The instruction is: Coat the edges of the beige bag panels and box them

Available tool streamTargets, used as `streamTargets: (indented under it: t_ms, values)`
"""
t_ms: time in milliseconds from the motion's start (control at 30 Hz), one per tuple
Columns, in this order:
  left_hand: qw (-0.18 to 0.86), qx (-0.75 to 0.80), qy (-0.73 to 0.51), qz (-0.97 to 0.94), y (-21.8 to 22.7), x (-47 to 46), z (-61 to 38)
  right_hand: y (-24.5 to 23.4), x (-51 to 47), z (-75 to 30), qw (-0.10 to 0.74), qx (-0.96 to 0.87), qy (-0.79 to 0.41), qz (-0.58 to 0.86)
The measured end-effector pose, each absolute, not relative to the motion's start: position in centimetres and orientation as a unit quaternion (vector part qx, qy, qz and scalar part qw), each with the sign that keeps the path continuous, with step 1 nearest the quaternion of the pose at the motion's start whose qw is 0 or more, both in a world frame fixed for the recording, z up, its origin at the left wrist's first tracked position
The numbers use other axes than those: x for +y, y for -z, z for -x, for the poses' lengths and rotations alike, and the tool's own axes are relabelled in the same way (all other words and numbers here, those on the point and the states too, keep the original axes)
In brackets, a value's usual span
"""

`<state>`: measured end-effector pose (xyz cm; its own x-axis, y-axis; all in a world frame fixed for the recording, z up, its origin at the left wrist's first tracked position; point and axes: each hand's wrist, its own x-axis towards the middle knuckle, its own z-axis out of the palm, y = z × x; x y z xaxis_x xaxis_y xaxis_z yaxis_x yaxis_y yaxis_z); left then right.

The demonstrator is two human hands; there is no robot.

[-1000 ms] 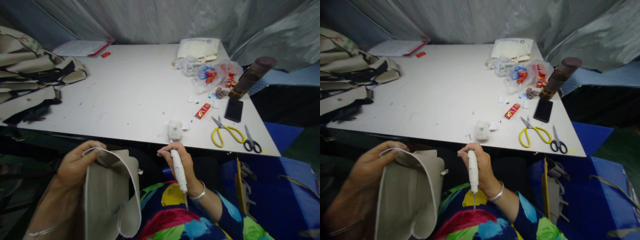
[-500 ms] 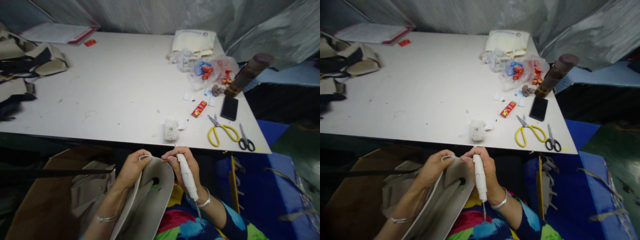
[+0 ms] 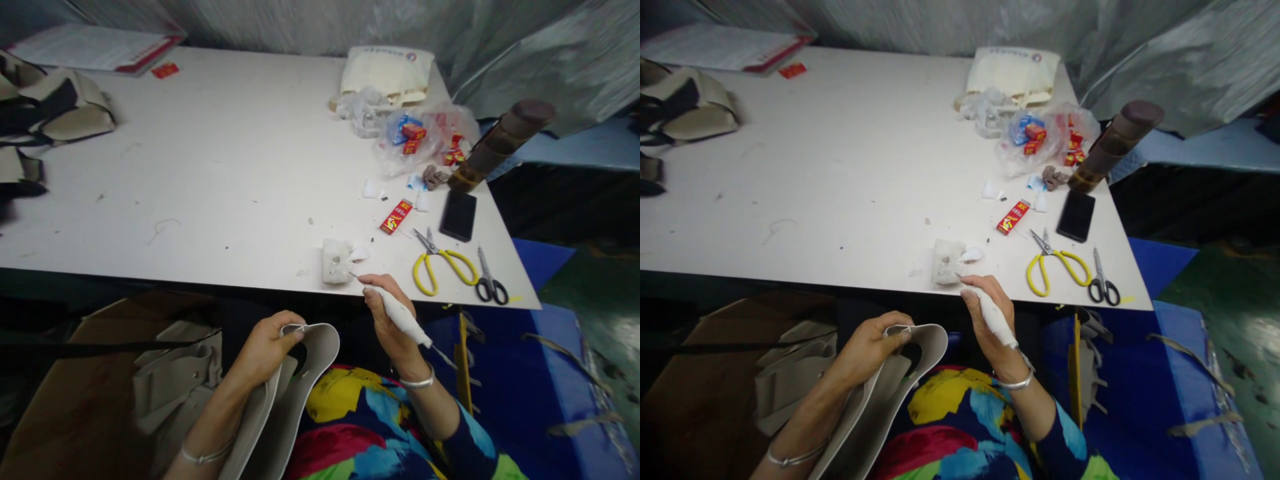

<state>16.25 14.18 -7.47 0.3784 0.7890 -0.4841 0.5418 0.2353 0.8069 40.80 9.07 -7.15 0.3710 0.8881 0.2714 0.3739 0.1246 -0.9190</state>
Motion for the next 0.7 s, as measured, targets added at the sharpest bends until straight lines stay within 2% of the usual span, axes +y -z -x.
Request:
streamTargets:
  t_ms: [167,333,700]
  values:
    - [0.541,0.565,-0.149,-0.605,7.0,14.1,-16.3,7.3,9.7,-41.1,0.533,-0.470,-0.244,0.660]
    - [0.583,0.601,-0.193,-0.512,6.3,14.0,-16.7,7.8,10.1,-41.1,0.554,-0.462,-0.259,0.642]
    - [0.602,0.624,-0.188,-0.460,6.3,14.2,-18.2,8.6,10.9,-41.4,0.540,-0.501,-0.266,0.623]
